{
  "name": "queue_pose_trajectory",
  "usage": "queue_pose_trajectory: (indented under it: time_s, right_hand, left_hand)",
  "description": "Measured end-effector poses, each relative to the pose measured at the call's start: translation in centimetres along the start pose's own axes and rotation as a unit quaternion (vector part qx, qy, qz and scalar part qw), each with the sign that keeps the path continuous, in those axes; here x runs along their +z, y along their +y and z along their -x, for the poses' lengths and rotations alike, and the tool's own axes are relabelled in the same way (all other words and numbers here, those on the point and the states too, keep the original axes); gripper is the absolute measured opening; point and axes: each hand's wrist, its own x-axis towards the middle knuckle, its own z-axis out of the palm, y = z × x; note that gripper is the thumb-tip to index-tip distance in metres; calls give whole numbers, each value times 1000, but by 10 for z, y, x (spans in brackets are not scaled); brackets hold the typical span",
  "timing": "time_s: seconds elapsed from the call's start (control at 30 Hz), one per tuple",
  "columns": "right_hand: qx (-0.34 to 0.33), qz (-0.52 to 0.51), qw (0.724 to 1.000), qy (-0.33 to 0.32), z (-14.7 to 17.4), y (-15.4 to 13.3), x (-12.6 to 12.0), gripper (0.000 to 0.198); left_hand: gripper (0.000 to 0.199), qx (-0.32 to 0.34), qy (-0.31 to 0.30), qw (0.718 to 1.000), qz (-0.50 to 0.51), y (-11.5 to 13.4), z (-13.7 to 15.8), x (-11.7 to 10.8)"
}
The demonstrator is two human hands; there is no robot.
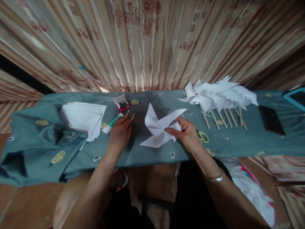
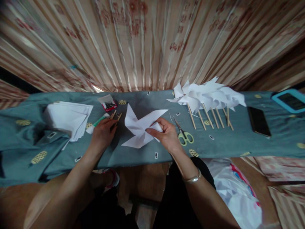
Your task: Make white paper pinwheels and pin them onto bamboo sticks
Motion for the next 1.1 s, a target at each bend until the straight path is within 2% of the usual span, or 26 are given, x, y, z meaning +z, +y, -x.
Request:
queue_pose_trajectory:
  time_s: [0.1, 0.17, 0.23, 0.3, 0.33, 0.4, 0.47, 0.5, 0.57, 0.7, 0.83, 0.97, 1.1]
  right_hand:
    - [-1, 10, 1000, -12, 3, 1, 4, 34]
    - [-24, 35, 999, -25, 10, 0, 8, 33]
    - [-67, 93, 992, -46, 21, -2, 13, 29]
    - [-127, 193, 971, -68, 33, -5, 18, 26]
    - [-185, 253, 947, -77, 39, -6, 20, 28]
    - [-333, 358, 868, -85, 48, -8, 23, 33]
    - [-440, 414, 793, -80, 51, -10, 24, 40]
    - [-471, 425, 770, -74, 51, -11, 24, 43]
    - [-495, 437, 749, -58, 48, -13, 21, 46]
    - [-508, 442, 738, -35, 46, -18, 14, 43]
    - [-509, 438, 741, -30, 49, -23, 12, 43]
    - [-493, 450, 745, -3, 52, -27, 12, 46]
    - [-473, 435, 766, 12, 52, -28, 11, 49]
  left_hand:
    - [27, -22, -1, 999, 40, 1, -4, 1]
    - [26, -29, 4, 993, 112, 4, -6, -1]
    - [25, -33, 13, 978, 204, 10, -8, -6]
    - [23, -48, 23, 956, 290, 18, -8, -13]
    - [23, -64, 19, 941, 331, 23, -7, -16]
    - [23, -106, -20, 901, 419, 34, -4, -23]
    - [22, -144, -60, 854, 496, 44, -1, -28]
    - [22, -163, -72, 832, 525, 49, 1, -29]
    - [24, -199, -99, 797, 561, 56, 4, -30]
    - [27, -240, -140, 756, 592, 64, 11, -32]
    - [25, -247, -158, 737, 609, 69, 16, -34]
    - [21, -221, -172, 751, 598, 71, 18, -34]
    - [15, -183, -176, 776, 577, 70, 18, -35]
